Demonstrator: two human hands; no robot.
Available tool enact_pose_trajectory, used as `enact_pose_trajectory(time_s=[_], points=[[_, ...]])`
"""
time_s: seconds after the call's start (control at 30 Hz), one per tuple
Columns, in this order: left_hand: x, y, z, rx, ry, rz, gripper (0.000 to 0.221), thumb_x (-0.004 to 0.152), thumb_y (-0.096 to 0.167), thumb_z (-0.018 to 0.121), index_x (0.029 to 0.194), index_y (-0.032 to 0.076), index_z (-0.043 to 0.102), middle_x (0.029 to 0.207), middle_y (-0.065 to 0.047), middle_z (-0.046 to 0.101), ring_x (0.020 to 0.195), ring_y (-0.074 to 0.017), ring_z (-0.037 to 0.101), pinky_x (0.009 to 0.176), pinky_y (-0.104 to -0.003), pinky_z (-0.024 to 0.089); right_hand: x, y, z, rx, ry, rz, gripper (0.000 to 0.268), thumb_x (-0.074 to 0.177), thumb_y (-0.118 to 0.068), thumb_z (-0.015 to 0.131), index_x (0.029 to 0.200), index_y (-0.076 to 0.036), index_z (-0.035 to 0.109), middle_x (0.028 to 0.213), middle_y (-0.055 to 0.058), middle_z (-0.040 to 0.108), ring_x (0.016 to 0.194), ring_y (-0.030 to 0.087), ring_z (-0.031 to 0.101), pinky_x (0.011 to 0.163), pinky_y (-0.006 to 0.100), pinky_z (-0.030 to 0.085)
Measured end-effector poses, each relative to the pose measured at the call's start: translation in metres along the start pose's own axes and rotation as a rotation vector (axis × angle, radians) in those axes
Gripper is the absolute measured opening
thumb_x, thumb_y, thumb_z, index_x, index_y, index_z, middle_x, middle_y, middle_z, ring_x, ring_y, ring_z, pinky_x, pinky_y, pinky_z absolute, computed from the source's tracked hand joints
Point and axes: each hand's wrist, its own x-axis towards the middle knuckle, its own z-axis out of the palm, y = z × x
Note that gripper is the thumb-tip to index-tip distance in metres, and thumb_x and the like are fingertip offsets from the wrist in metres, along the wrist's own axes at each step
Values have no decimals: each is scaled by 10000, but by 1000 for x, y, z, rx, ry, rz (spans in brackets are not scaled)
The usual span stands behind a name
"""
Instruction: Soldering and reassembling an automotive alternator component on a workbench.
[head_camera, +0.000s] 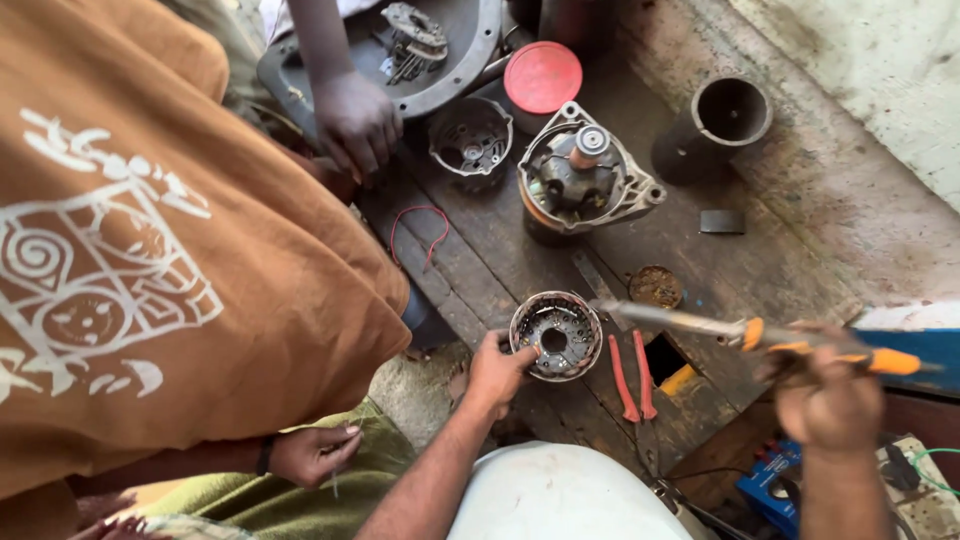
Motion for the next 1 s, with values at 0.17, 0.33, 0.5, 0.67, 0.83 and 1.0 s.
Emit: enact_pose_trajectory(time_s=[0.17, 0.33, 0.5, 0.67, 0.83, 1.0], points=[[-1, 13, -7, -119, -36, -53, 520, 787, 105, 802, 1267, 9, 628, 1090, -137, 750, 897, -177, 718, 714, -308, 599, 2, 20, 53, -289, 61, 128, 335, 1018, -165, 639, 1284, 38, 633, 1040, 196, 717, 845, 241, 711, 733, 377, 610], [1, 10, -11, -152, -55, -89, 496, 790, 103, 789, 1255, 8, 645, 1072, -136, 756, 876, -183, 727, 704, -320, 610, 27, 18, 101, -556, -27, 138, 353, 1000, -183, 659, 1264, 49, 618, 1038, 151, 727, 872, 178, 707, 780, 313, 588], [3, 6, -11, -86, -46, -55, 477, 798, 108, 788, 1241, 8, 642, 1065, -131, 761, 878, -187, 742, 693, -308, 623, 39, 9, 126, -923, -123, 53, 349, 986, -245, 685, 1241, -7, 677, 1010, 77, 751, 910, 127, 696, 797, 257, 556], [0, 12, -15, -78, -58, -64, 475, 802, 120, 779, 1240, 6, 636, 1073, -120, 751, 886, -183, 742, 686, -316, 640, 40, 8, 131, -1007, -152, 40, 342, 984, -241, 686, 1235, -9, 682, 1017, 72, 746, 916, 125, 685, 797, 252, 542], [5, 8, -17, -88, -76, -64, 474, 812, 128, 770, 1245, 0, 623, 1086, -130, 748, 891, -189, 743, 689, -324, 647, 36, 5, 133, -1004, -134, 80, 341, 984, -221, 688, 1249, -6, 679, 977, 83, 737, 868, 126, 672, 766, 257, 540], [8, 9, -22, -35, -78, -54, 483, 818, 157, 762, 1250, -3, 617, 1087, -141, 746, 894, -195, 740, 697, -319, 631, 36, 4, 135, -877, -118, 99, 341, 982, -198, 683, 1245, 15, 655, 952, 96, 736, 817, 124, 697, 708, 263, 580]])
